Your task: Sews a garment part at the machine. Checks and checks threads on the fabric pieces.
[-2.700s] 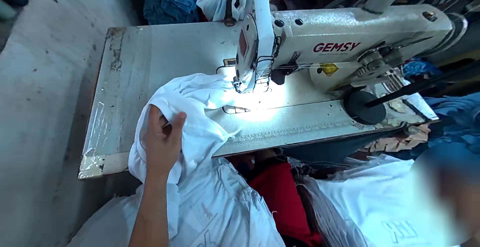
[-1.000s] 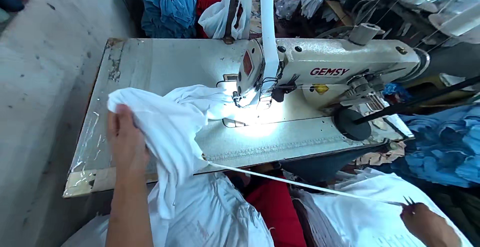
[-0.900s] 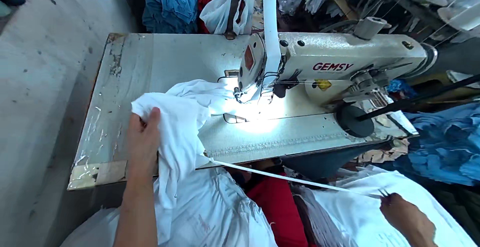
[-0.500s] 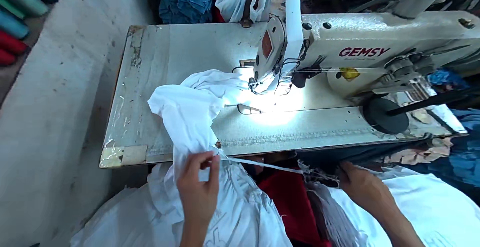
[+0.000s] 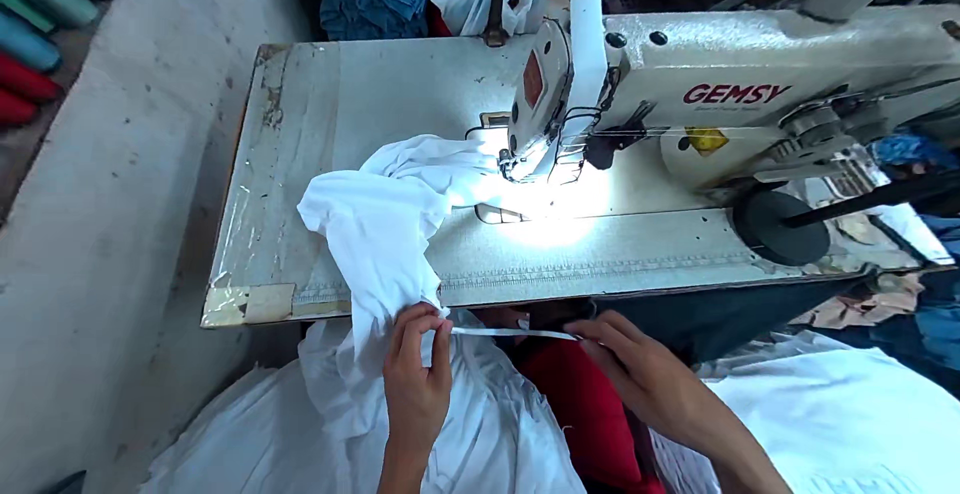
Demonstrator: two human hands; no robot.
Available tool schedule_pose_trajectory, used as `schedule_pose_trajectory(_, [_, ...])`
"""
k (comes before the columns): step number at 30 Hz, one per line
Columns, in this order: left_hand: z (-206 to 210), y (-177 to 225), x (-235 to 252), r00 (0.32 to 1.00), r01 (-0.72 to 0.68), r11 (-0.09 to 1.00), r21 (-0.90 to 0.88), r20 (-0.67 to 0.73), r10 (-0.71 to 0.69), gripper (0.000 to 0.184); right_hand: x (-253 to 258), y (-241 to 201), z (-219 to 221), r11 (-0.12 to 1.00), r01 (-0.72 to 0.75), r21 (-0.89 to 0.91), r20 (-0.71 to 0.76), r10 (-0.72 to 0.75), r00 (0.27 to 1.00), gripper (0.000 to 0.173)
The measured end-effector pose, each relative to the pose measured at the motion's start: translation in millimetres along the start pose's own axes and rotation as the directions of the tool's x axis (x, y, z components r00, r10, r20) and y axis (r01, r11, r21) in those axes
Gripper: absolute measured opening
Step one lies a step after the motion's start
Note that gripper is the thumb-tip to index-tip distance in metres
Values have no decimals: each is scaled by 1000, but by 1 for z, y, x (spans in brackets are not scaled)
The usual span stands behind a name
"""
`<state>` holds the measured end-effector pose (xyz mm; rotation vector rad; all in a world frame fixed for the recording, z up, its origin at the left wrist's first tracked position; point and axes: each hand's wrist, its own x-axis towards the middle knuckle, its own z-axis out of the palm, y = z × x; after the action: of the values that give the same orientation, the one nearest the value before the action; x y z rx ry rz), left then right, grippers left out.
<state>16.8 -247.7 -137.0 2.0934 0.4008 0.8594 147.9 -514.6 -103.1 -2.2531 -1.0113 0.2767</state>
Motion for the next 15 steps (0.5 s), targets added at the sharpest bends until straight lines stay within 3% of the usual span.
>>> schedule_pose_trajectory(5, [-5,-5,-6,997,-46,995,92,74,39,17,67,-57,14,981,189,51,199,-195,960,39])
schedule_pose_trajectory(12, [-8,-9,-5,987,-145,961,236,110,121,17,115,-88,28,976,187,-114,402,-127,907,42])
schedule_pose_trajectory(15, [-9,-9,-5,981,-175,946,272,126,145,18,122,-96,33,967,202,-156,412,-122,903,42])
